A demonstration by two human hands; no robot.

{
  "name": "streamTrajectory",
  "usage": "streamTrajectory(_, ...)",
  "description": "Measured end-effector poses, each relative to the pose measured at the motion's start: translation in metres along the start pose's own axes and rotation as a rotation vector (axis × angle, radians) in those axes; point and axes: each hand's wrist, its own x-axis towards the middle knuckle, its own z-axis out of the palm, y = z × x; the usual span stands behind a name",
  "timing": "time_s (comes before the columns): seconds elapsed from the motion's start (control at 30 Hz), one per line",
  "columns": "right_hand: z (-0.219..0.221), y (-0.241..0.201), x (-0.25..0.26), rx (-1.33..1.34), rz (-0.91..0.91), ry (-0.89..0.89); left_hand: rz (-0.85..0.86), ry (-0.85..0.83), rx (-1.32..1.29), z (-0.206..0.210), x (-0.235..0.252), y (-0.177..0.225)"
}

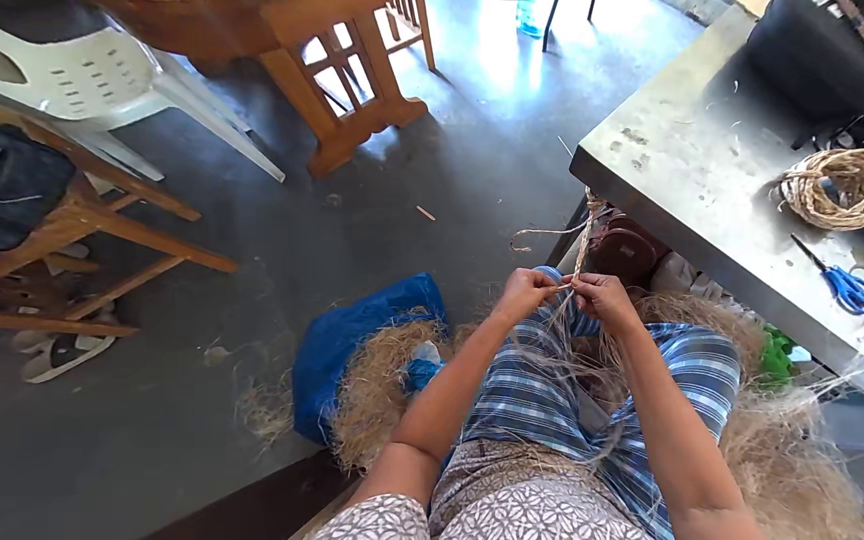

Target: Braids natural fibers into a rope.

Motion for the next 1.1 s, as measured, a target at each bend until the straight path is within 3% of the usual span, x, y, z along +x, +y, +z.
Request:
streamTrajectory(0.13,0.008,0.002,0.001,-0.214,-0.116,0.113,-0.039,0.074,0.087,-0.003,-0.017,0.019)
streamTrajectory(0.23,0.019,0.003,-0.004,-0.194,-0.157,0.179,-0.044,0.169,0.054,0.016,-0.040,0.027)
streamTrajectory(0.43,0.021,0.001,-0.008,0.187,-0.022,0.095,0.314,0.440,0.347,0.078,-0.056,-0.013)
streamTrajectory(0.5,0.019,0.000,-0.009,0.223,-0.004,0.089,0.218,0.289,0.490,0.088,-0.068,-0.019)
streamTrajectory(0.63,0.012,0.004,-0.008,0.231,0.029,0.087,-0.081,-0.344,0.748,0.075,-0.119,0.002)
streamTrajectory(0.7,0.006,0.006,-0.007,0.227,0.040,0.082,-0.074,-0.580,0.864,0.052,-0.146,0.019)
streamTrajectory(0.73,0.005,0.006,-0.007,0.227,0.045,0.078,-0.027,-0.574,0.895,0.038,-0.158,0.033)
streamTrajectory(0.77,0.004,0.006,-0.007,0.229,0.048,0.073,0.033,-0.435,0.883,0.025,-0.168,0.047)
streamTrajectory(0.87,0.004,0.004,-0.008,0.245,0.044,0.062,0.293,0.333,0.745,0.007,-0.152,0.059)
streamTrajectory(0.9,0.005,0.002,-0.009,0.252,0.040,0.060,0.282,0.420,0.680,0.004,-0.132,0.061)
streamTrajectory(1.1,0.003,0.002,-0.010,0.286,0.039,0.071,-0.032,0.075,-0.070,0.042,-0.025,0.043)
